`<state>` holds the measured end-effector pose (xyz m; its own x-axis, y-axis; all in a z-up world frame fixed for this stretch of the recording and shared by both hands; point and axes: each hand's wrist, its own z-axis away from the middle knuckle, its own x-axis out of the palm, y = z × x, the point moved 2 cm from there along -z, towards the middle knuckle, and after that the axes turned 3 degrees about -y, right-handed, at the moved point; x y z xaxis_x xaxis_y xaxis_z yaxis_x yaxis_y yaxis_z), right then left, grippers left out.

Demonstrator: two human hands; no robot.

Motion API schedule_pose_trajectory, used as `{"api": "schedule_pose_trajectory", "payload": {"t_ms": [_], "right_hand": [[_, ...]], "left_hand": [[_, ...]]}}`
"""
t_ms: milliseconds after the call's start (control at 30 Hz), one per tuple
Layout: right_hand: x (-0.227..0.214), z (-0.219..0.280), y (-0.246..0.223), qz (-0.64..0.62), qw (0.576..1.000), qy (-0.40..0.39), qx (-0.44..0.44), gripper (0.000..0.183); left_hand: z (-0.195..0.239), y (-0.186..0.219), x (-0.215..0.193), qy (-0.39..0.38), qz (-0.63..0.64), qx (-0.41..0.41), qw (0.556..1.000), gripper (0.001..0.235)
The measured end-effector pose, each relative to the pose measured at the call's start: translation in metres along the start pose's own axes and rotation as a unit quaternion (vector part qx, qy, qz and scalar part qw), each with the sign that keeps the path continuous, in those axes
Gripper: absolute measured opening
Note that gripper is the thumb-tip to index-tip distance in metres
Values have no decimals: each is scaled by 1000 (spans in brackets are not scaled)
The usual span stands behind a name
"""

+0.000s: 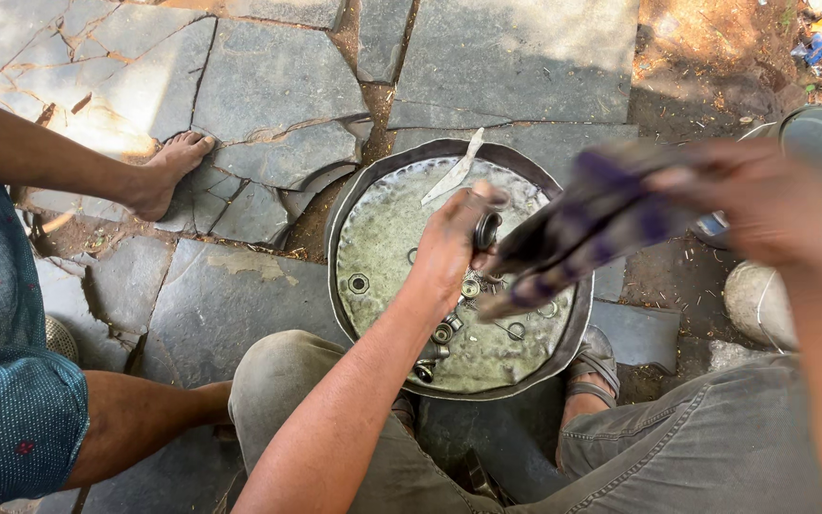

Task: The person sits on a stone floor and cleans a cylindrical mechanical part using a thin metal tool to scrape the interior and a purple cloth to wipe the exterior. They rotate the part to access different areas and repeatedly wipe it down over a metal tray containing other small components.

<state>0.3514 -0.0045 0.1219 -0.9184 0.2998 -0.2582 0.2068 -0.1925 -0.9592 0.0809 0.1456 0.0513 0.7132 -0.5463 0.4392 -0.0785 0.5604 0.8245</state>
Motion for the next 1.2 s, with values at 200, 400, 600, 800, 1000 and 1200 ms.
{"api": "schedule_pose_trajectory", "payload": {"t_ms": [200,400,600,800,1000,1200], "right_hand": [[-54,3,1,104,992,73,11,22],[-61,4,5,159,982,89,54,19],[-62,-6,23,-94,986,136,-31,16],[-26,-11,11,-265,955,111,-74,22],[58,-4,7,-262,963,46,-31,34],[137,6,-4,297,936,35,-184,45]], "left_hand": [[-14,-13,-9,-66,97,6,993,43],[-19,-15,-5,-69,90,26,993,42],[-13,-5,3,-57,49,28,997,52],[-15,-8,2,-31,1,43,999,64],[-22,-15,6,-11,15,25,1000,62],[-12,-21,13,-35,69,3,997,54]]}}
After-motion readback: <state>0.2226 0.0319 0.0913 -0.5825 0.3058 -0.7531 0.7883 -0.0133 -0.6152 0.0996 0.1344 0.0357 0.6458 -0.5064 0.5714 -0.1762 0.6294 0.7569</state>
